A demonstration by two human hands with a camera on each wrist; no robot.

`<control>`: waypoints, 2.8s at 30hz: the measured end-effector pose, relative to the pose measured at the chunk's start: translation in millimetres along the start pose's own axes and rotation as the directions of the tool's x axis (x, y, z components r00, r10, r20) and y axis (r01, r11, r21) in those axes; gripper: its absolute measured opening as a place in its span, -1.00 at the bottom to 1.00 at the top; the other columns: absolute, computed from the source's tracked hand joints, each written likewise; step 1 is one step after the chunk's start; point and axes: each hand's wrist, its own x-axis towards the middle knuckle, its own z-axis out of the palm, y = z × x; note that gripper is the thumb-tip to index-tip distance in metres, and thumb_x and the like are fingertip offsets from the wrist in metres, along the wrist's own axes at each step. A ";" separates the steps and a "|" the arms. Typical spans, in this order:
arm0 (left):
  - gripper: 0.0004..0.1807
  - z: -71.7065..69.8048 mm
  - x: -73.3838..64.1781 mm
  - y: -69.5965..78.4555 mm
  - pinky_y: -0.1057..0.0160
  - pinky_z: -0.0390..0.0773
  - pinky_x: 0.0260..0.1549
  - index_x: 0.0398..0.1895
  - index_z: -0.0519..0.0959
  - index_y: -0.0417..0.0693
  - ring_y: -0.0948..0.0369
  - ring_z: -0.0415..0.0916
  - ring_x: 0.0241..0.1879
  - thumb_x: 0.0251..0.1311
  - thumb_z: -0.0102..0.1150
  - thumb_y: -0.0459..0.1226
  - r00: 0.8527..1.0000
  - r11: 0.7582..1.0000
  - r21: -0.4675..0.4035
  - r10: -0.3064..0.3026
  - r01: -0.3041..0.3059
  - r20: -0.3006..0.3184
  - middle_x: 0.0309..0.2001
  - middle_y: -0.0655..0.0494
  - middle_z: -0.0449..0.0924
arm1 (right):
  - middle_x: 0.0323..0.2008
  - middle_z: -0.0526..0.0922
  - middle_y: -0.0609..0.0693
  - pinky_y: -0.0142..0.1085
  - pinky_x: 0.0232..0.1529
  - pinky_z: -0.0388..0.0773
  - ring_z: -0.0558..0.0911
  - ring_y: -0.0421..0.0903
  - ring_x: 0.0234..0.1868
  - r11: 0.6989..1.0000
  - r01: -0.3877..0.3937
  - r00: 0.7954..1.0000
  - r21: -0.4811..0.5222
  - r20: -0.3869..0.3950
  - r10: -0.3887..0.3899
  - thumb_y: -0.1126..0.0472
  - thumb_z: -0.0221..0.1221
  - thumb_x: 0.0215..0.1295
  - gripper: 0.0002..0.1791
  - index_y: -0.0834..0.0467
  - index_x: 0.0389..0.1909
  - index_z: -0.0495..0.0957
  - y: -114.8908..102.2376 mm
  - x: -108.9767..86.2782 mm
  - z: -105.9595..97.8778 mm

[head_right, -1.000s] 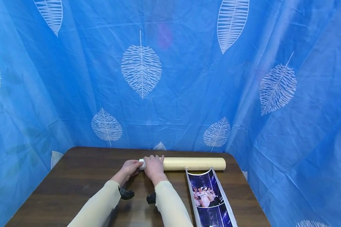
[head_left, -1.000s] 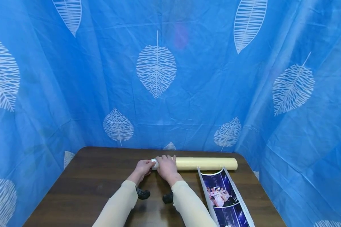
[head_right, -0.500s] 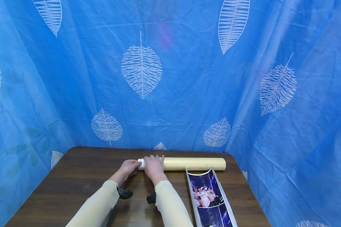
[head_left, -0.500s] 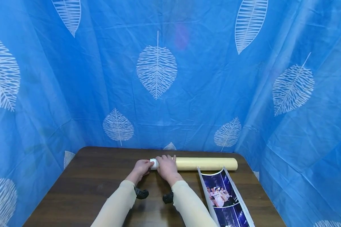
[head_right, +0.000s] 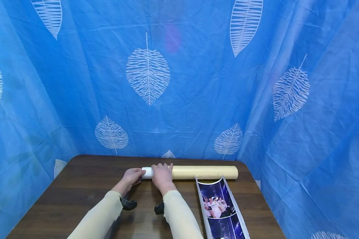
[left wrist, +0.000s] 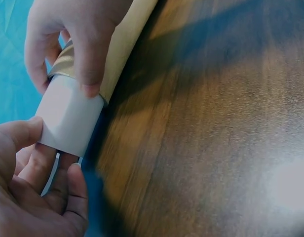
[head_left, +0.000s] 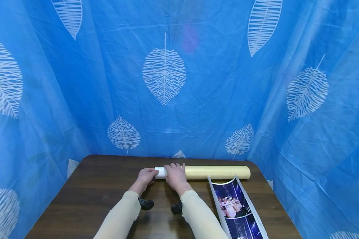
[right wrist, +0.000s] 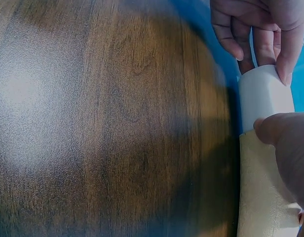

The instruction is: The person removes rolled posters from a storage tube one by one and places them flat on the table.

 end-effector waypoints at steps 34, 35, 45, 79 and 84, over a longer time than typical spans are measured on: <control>-0.51 -6.4 -1.1 -1.3 -0.01 0.67 -0.01 0.31 0.45 -0.41 -0.14 0.52 0.04 0.41 0.21 -0.32 0.998 0.998 0.047 0.039 -0.036 -0.044 0.26 -0.39 0.44 | 0.15 0.62 0.07 0.37 0.35 0.19 0.51 0.21 0.27 1.000 -0.007 1.000 0.005 -0.013 0.007 0.09 0.41 0.25 -0.50 -0.02 0.21 0.58 1.4 1.9 4.3; -0.50 -6.4 -0.9 -1.8 0.00 0.67 -0.03 0.32 0.45 -0.41 -0.13 0.53 0.04 0.41 0.22 -0.31 0.998 0.998 0.044 0.038 -0.036 -0.050 0.27 -0.39 0.45 | 0.15 0.62 0.07 0.37 0.35 0.20 0.51 0.21 0.26 1.000 -0.005 1.000 0.001 -0.014 0.005 0.09 0.41 0.25 -0.50 -0.02 0.21 0.58 1.5 1.7 4.1; -0.51 -13.0 -4.4 -1.8 0.02 0.69 -0.06 0.30 0.46 -0.46 -0.14 0.54 0.05 0.42 0.21 -0.33 0.997 0.999 0.011 0.038 -0.038 -0.067 0.28 -0.42 0.45 | 0.14 0.63 0.07 0.37 0.34 0.20 0.51 0.22 0.26 1.000 0.000 1.000 0.004 -0.021 0.000 0.10 0.40 0.26 -0.52 -0.03 0.20 0.59 2.8 -0.2 3.3; -0.53 -23.0 -1.8 -10.5 -0.09 0.62 0.07 0.24 0.47 -0.45 -0.18 0.49 0.09 0.41 0.22 -0.29 0.996 0.999 0.000 0.032 -0.032 -0.081 0.21 -0.40 0.45 | 0.09 0.65 0.04 0.35 0.33 0.24 0.54 0.19 0.21 0.999 0.026 0.998 -0.034 -0.050 -0.027 0.11 0.38 0.24 -0.56 -0.03 0.15 0.61 3.4 -2.7 -0.2; -0.53 -28.7 -3.8 -11.3 -0.13 0.57 0.14 0.28 0.45 -0.42 -0.18 0.46 0.11 0.44 0.19 -0.28 0.997 1.000 0.006 0.012 -0.011 -0.080 0.24 -0.40 0.42 | 0.12 0.64 0.05 0.35 0.34 0.23 0.54 0.20 0.23 0.999 0.028 0.999 -0.028 -0.042 -0.029 0.11 0.36 0.28 -0.57 -0.03 0.17 0.60 4.1 -4.3 -0.6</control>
